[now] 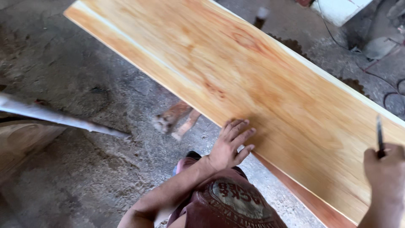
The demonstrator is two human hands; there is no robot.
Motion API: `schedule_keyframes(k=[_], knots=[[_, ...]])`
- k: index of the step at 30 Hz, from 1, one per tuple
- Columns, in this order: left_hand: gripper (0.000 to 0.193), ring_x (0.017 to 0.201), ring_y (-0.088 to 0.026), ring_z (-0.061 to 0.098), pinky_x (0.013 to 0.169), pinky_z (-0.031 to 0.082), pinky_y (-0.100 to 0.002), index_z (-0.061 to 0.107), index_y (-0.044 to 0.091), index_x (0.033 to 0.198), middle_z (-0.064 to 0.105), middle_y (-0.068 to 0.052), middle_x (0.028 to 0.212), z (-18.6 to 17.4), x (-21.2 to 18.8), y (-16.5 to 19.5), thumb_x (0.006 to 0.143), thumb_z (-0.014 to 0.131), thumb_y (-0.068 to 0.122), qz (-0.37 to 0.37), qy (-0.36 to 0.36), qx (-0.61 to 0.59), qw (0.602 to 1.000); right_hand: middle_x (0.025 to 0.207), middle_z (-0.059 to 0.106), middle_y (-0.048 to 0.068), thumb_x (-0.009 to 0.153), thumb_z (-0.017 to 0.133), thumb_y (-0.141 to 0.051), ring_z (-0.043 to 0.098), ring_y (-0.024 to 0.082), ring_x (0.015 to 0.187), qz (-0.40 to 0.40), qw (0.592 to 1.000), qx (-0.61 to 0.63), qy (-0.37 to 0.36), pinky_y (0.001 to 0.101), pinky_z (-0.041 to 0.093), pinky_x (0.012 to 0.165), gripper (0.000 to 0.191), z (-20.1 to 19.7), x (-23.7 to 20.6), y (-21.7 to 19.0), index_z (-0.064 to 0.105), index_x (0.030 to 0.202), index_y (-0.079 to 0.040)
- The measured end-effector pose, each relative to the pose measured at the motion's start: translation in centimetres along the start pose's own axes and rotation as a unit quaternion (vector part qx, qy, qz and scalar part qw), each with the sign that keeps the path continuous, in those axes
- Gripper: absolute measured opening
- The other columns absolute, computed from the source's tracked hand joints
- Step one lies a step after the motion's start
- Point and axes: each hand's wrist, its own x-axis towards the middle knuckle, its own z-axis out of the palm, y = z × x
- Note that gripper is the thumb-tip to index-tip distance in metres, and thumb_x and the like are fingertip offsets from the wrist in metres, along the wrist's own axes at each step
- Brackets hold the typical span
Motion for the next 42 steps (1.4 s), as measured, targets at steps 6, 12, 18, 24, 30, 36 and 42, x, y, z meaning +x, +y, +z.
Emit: schedule_keyframes(k=[6, 12, 18, 24, 30, 36, 42], knots=[[0.007, 0.083, -0.029, 0.067, 0.072, 0.056, -0.041, 0.077, 0.007, 0.095, 0.07, -0.011, 0.087, -10.7, -5.0, -1.0, 0.092, 0.076, 0.013, -0.157, -0.003, -0.07, 0.985, 0.097, 0.067, 0.017, 0.11, 0.07, -0.012, 0.064, 0.026, 0.085, -0.027, 0.99, 0.121, -0.062, 0.0384, 0.052, 0.074, 0.011, -1.1, -8.7, -15.7, 0.076, 0.113, -0.004], [0.016, 0.069, -0.024, 0.067, 0.062, 0.056, -0.038, 0.071, 0.003, 0.079, 0.069, -0.01, 0.08, -21.1, -11.1, 1.4, 0.087, 0.079, 0.014, -0.293, 0.091, 0.006, 0.952, 0.078, 0.067, 0.021, 0.098, 0.071, -0.018, 0.058, 0.03, 0.055, 0.147, 0.907, 0.256, -0.299, 0.0443, 0.047, 0.052, 0.026, -6.9, -13.6, -30.5, 0.073, 0.12, -0.006], [0.011, 0.069, -0.019, 0.068, 0.062, 0.054, -0.034, 0.074, 0.002, 0.09, 0.07, -0.01, 0.081, -24.8, -18.3, 9.9, 0.091, 0.076, 0.013, -0.366, 0.187, -0.029, 0.911, 0.091, 0.07, 0.012, 0.094, 0.064, -0.012, 0.07, 0.019, 0.062, -0.15, 0.868, 0.37, -0.296, 0.036, 0.054, 0.058, 0.022, -10.3, -17.0, -38.1, 0.07, 0.111, 0.0], [0.01, 0.069, -0.019, 0.064, 0.063, 0.053, -0.032, 0.073, 0.005, 0.089, 0.067, -0.009, 0.078, -27.8, -28.2, 21.5, 0.093, 0.079, 0.013, -0.416, 0.252, 0.116, 0.866, 0.095, 0.072, 0.016, 0.09, 0.068, -0.01, 0.071, 0.027, 0.076, -0.308, 0.806, 0.405, -0.302, 0.0385, 0.055, 0.068, 0.021, -12.5, -24.8, -42.3, 0.07, 0.107, 0.001], [0.032, 0.089, -0.02, 0.066, 0.078, 0.057, -0.031, 0.068, 0.007, 0.123, 0.069, -0.01, 0.103, -35.8, -38.6, 33.1, 0.091, 0.074, 0.006, -0.443, 0.429, 0.24, 0.749, 0.09, 0.07, 0.016, 0.095, 0.068, -0.014, 0.069, 0.024, 0.077, -0.436, 0.709, 0.437, -0.342, 0.0368, 0.052, 0.071, 0.02, -15.7, -32.4, -46.6, 0.072, 0.11, -0.001], [0.044, 0.1, -0.024, 0.065, 0.088, 0.055, -0.036, 0.062, 0.005, 0.127, 0.065, -0.012, 0.112, -39.3, -50.9, 43.9, 0.087, 0.08, 0.012, -0.42, 0.627, 0.454, 0.473, 0.085, 0.071, 0.009, 0.104, 0.072, -0.017, 0.066, 0.012, 0.075, -0.522, 0.645, 0.398, -0.391, 0.0302, 0.052, 0.075, 0.019, -17.1, -38.7, -51.9, 0.074, 0.113, -0.001], [0.053, 0.12, -0.028, 0.056, 0.104, 0.046, -0.042, 0.054, 0.001, 0.135, 0.058, -0.014, 0.127, -40.1, -66.0, 49.4, 0.09, 0.078, 0.015, -0.446, 0.718, 0.506, 0.173, 0.085, 0.071, 0.012, 0.106, 0.073, -0.015, 0.067, 0.017, 0.075, -0.611, 0.575, 0.372, -0.397, 0.0303, 0.052, 0.074, 0.018, -17.3, -47.5, -60.6, 0.074, 0.114, 0.0]])
